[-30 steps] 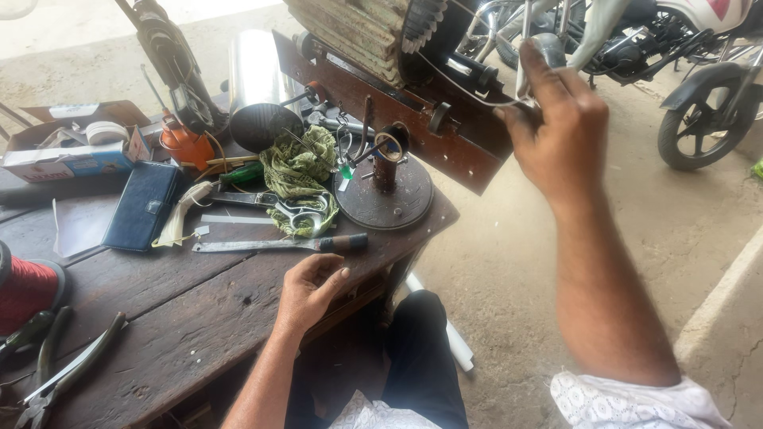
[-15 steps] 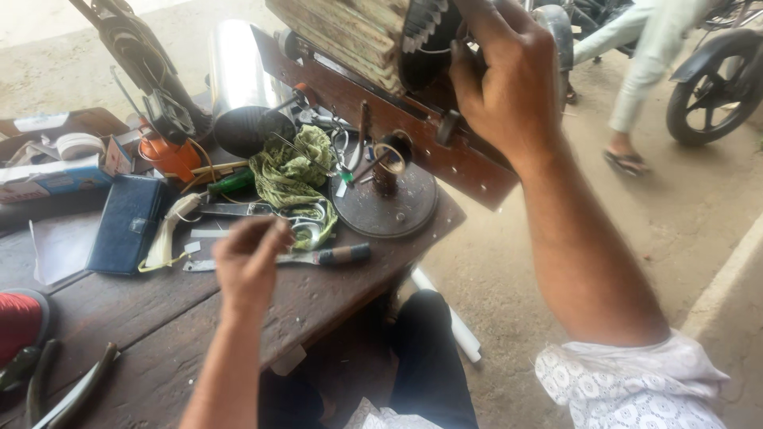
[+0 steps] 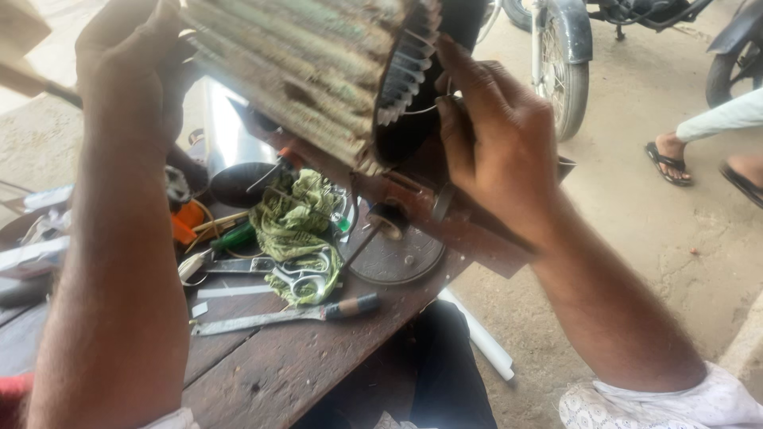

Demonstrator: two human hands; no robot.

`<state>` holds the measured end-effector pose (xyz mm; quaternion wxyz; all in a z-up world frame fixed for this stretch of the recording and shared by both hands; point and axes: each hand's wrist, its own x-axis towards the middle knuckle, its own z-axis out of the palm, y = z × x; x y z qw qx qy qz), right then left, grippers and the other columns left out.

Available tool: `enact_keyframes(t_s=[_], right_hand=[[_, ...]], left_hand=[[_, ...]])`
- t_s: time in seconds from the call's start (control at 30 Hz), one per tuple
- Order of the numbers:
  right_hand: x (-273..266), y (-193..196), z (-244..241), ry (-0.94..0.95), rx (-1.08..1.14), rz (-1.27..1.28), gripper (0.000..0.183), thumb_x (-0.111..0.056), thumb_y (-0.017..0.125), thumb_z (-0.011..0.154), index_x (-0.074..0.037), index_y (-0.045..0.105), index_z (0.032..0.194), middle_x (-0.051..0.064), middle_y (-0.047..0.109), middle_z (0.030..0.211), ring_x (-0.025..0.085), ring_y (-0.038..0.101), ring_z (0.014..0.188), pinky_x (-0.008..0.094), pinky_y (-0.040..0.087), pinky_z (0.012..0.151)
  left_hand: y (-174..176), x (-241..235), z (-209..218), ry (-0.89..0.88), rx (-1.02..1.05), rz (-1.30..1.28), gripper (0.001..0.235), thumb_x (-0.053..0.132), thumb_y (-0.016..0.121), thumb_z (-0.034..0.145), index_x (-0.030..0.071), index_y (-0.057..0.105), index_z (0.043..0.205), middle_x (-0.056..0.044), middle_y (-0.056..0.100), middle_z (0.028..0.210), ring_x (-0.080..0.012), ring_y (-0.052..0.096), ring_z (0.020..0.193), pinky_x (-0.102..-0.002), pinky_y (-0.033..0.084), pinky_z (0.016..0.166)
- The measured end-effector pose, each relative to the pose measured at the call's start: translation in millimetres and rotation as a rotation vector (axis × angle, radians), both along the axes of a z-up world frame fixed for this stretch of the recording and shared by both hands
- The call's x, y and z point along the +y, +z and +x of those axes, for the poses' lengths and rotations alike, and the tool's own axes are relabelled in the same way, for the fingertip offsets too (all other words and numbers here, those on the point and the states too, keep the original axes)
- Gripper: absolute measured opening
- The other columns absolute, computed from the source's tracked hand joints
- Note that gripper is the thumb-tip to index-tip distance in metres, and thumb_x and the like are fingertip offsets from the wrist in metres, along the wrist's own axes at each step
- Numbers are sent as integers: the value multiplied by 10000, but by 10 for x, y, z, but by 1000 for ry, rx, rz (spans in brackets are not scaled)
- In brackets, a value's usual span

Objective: The person bends a thin wire into a loop and inserts it into the slots of a motor stator. They repeatedly thread the wire through the stator slots and adjust its position by hand.

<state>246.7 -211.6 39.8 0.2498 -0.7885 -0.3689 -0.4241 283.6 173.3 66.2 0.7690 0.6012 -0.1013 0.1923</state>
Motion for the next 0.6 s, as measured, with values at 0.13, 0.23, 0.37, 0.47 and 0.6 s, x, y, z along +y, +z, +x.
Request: enact_keyframes(t_s=[0.13, 0.23, 0.37, 0.47, 0.6], right_hand=[[-55, 39, 37, 52, 16, -10, 422, -53, 673, 1151, -76, 480, 1525, 110, 738, 1048, 175, 753, 852, 247, 644, 687], [-71, 73, -13, 98, 35, 16, 441, -31, 634, 1140, -89, 451, 1537, 112, 717, 1080, 184, 752, 918, 257, 647, 761], [-98, 117, -15, 120, 52, 16, 438, -27, 650, 1137, -64, 444, 1522, 122, 709, 1081, 200, 748, 927, 268, 643, 774], [-117, 107, -25, 114, 51, 14, 446, -16, 639, 1123, -61, 443, 1521, 117, 705, 1098, 197, 746, 950, 271, 641, 794], [-112, 127, -44, 101, 62, 40, 408, -21, 672, 1126, -55, 504, 1496, 121, 722, 1095, 196, 758, 935, 267, 636, 762]], left_hand=[[-159, 60, 633, -53, -11, 78, 146, 32, 615, 1066, -47, 686, 1165, -122, 737, 1029, -198, 746, 898, -300, 639, 805], [-331, 170, 941, -27, 31, 82, 148, 36, 613, 1066, -46, 686, 1167, -122, 737, 1032, -198, 746, 900, -301, 639, 806], [-543, 254, 1215, -12, 70, 88, 152, 40, 611, 1067, -44, 685, 1170, -122, 736, 1035, -198, 745, 904, -302, 639, 808], [-715, 235, 1339, -11, 97, 80, 155, 44, 609, 1067, -43, 684, 1172, -122, 736, 1038, -198, 745, 907, -303, 639, 810], [-808, 189, 1409, -17, 108, 81, 158, 48, 607, 1068, -42, 683, 1174, -122, 736, 1042, -198, 745, 911, -304, 639, 812]])
